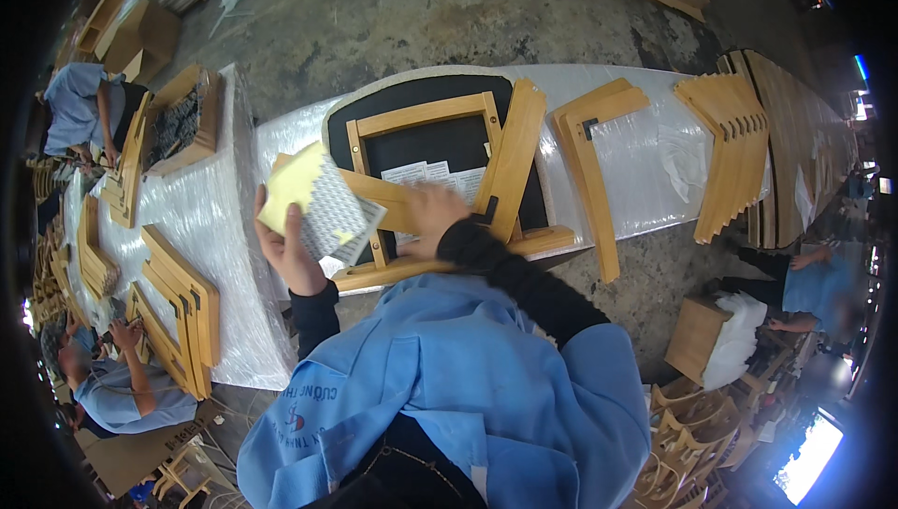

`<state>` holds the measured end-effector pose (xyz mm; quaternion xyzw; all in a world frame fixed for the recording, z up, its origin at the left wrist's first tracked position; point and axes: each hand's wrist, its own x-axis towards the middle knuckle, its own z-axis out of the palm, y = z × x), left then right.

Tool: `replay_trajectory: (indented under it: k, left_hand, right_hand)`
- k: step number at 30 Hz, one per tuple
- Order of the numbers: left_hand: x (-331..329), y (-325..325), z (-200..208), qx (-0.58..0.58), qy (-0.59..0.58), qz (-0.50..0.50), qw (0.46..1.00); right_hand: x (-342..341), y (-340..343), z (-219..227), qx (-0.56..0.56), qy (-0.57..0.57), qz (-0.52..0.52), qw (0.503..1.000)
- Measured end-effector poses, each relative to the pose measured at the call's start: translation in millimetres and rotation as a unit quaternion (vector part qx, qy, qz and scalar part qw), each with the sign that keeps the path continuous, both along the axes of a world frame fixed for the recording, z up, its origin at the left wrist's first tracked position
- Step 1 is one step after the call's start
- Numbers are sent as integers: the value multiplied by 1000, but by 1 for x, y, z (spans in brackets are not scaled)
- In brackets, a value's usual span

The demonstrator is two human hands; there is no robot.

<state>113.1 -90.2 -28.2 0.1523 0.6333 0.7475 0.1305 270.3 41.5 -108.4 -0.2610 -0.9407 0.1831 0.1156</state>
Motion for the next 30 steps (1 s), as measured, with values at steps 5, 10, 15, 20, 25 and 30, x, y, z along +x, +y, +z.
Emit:
replay_trajectory:
  k: [5, 10, 15, 20, 25, 30]
  left_hand:
    - [-20, -11, 18, 124, -14, 88, 988]
    - [-36, -39, 28, 158, 54, 181, 969]
    - [-51, -62, 25, 97, 26, 313, 945]
    - [-55, -60, 22, 111, 2, 320, 941]
    - [-53, -38, 13, 128, -11, 203, 971]
    - [-45, -22, 6, 86, -54, 137, 985]
  right_hand:
    - [-27, -8, -92, 132, -54, -31, 989]
    - [-43, 46, 9, -112, -120, -44, 985]
    - [-18, 62, 149, -166, 164, -74, 970]
    - [22, 65, 206, -362, 385, -53, 847]
    - [22, 76, 96, -564, 564, 83, 597]
    - [7, 57, -11, -668, 564, -90, 477]
